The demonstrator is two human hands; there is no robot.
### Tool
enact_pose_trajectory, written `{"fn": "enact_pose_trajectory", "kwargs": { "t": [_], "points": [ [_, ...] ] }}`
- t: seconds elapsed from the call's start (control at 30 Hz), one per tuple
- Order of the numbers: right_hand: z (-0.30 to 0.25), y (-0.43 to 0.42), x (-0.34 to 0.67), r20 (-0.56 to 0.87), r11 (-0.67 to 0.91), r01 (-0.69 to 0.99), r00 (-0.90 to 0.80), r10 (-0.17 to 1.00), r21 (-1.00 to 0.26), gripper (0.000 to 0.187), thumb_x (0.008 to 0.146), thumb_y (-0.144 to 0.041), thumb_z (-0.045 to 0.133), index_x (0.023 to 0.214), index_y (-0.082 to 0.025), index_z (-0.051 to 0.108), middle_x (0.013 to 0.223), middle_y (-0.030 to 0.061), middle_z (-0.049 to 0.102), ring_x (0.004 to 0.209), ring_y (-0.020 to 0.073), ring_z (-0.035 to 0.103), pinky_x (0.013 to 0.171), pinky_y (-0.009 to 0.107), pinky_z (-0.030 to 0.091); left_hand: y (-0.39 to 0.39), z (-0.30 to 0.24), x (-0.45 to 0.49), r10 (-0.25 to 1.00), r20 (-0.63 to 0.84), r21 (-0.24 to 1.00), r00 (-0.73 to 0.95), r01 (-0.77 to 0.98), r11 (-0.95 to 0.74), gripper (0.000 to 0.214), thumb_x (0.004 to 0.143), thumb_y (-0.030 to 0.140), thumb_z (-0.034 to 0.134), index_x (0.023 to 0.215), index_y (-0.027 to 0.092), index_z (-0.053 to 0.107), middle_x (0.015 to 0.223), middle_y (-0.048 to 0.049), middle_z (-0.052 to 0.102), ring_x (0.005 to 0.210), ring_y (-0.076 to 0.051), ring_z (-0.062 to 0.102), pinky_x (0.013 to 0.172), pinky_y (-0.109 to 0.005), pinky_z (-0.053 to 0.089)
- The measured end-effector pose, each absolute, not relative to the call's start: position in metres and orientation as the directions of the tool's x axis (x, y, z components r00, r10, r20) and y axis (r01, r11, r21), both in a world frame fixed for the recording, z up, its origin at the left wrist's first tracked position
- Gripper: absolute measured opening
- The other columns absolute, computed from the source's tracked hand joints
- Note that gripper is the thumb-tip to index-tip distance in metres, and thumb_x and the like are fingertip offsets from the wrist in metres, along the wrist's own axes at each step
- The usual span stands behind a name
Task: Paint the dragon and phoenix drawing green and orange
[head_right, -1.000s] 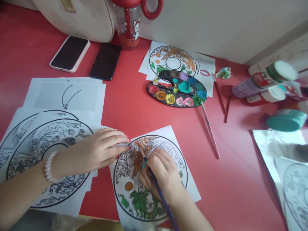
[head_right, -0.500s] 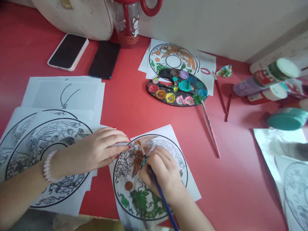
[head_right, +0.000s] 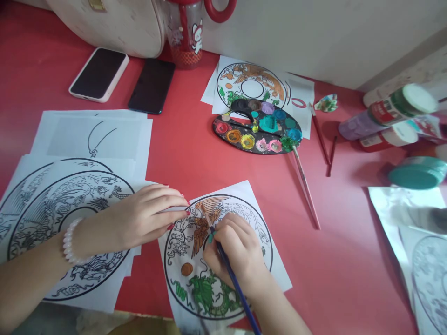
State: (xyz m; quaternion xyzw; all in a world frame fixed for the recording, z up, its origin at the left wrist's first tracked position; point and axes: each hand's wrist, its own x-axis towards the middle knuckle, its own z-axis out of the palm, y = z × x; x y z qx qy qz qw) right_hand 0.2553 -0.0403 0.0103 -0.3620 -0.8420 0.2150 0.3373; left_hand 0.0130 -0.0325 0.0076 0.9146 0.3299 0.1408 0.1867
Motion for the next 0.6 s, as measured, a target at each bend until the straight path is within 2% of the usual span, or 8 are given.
{"fn": "enact_pose_trajectory", "kwargs": {
  "t": [0.6],
  "points": [
    [0.0119,-0.0402,0.2553,0.392,0.662,0.432,-0.561,0.729,-0.613,0.024,0.076,0.0,0.046,0.076,-0.021,0.036,0.066,-0.0006,0.043,0.061,0.0116,0.041,0.051,0.027,0.037,-0.0322,0.0074,0.0132,0.656,0.144,0.438,0.741,0.546,-0.714,0.025,0.093,0.014,0.043,0.114,0.015,0.058,0.118,-0.0085,0.059,0.113,-0.024,0.05,0.097,-0.044,0.045]
  ]
}}
